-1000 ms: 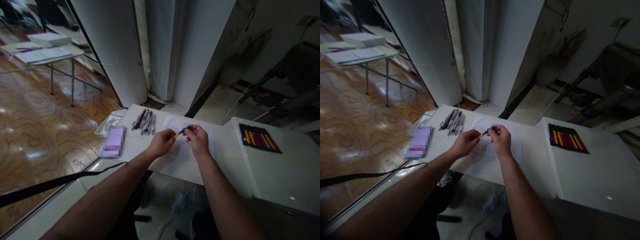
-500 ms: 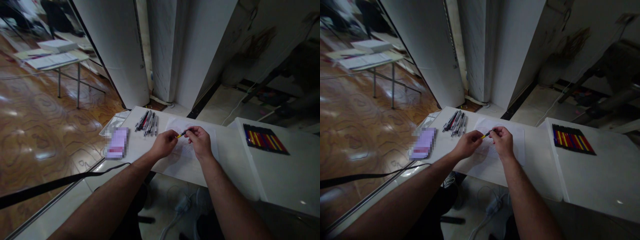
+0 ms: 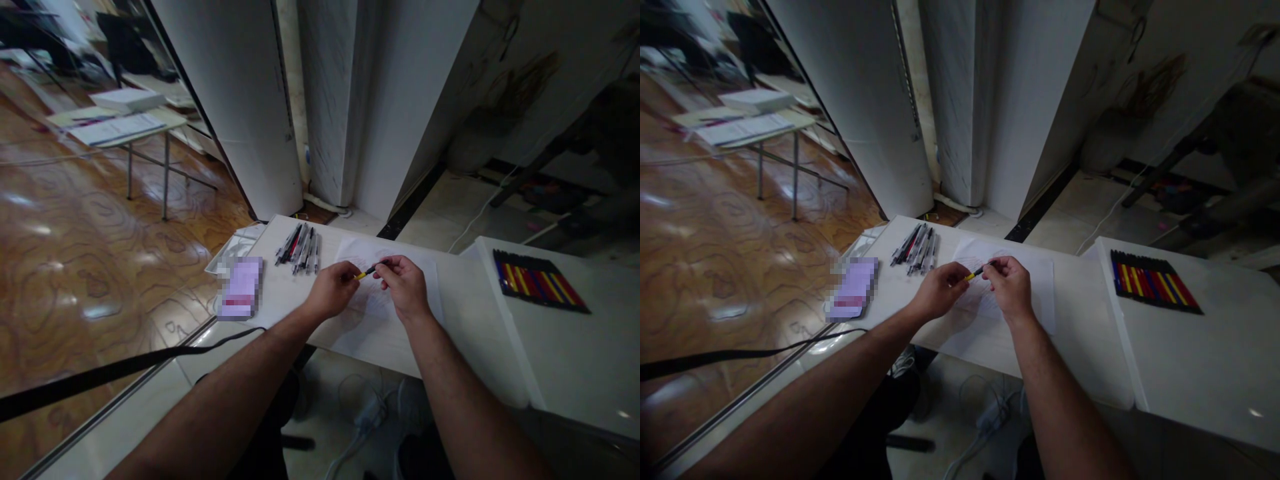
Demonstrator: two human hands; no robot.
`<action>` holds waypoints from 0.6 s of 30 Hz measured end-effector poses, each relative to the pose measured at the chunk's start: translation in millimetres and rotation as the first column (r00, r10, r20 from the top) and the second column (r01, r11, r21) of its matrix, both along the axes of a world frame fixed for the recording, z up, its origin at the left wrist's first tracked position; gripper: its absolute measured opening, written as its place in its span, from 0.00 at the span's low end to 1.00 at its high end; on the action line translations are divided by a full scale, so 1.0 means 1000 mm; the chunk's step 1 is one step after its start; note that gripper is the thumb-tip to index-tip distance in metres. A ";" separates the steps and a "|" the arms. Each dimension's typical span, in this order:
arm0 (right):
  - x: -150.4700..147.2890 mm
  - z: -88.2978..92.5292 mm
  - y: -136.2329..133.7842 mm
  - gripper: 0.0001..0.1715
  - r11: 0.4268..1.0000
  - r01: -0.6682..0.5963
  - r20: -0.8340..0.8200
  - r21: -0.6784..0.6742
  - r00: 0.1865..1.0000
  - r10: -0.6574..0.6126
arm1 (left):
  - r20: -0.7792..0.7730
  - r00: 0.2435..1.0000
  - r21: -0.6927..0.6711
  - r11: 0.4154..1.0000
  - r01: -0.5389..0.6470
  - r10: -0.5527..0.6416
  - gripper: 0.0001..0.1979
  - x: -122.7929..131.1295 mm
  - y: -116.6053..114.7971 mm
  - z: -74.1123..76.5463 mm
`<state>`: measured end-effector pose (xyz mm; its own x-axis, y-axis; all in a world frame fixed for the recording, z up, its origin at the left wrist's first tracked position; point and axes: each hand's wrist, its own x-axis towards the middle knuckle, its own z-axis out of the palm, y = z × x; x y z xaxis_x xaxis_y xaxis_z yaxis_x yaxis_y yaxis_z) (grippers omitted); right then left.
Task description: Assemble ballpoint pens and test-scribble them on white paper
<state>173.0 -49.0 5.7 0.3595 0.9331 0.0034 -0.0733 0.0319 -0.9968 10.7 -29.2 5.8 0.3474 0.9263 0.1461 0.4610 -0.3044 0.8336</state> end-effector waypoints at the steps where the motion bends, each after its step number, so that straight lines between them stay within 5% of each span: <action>1: 0.000 0.000 0.000 0.14 1.000 -0.001 0.002 0.001 1.000 0.001 | -0.001 1.000 0.001 1.000 0.001 -0.001 0.06 0.000 0.000 0.000; 18: 0.000 -0.004 -0.004 0.17 1.000 -0.004 0.095 -0.024 0.995 0.006 | 0.040 0.999 -0.010 1.000 0.009 -0.009 0.13 -0.001 -0.002 -0.003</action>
<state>173.3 -53.1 1.6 0.3541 0.9351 0.0148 0.0220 0.0075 -0.9997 9.6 -31.3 2.4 0.3495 0.9247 0.1508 0.4242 -0.2997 0.8546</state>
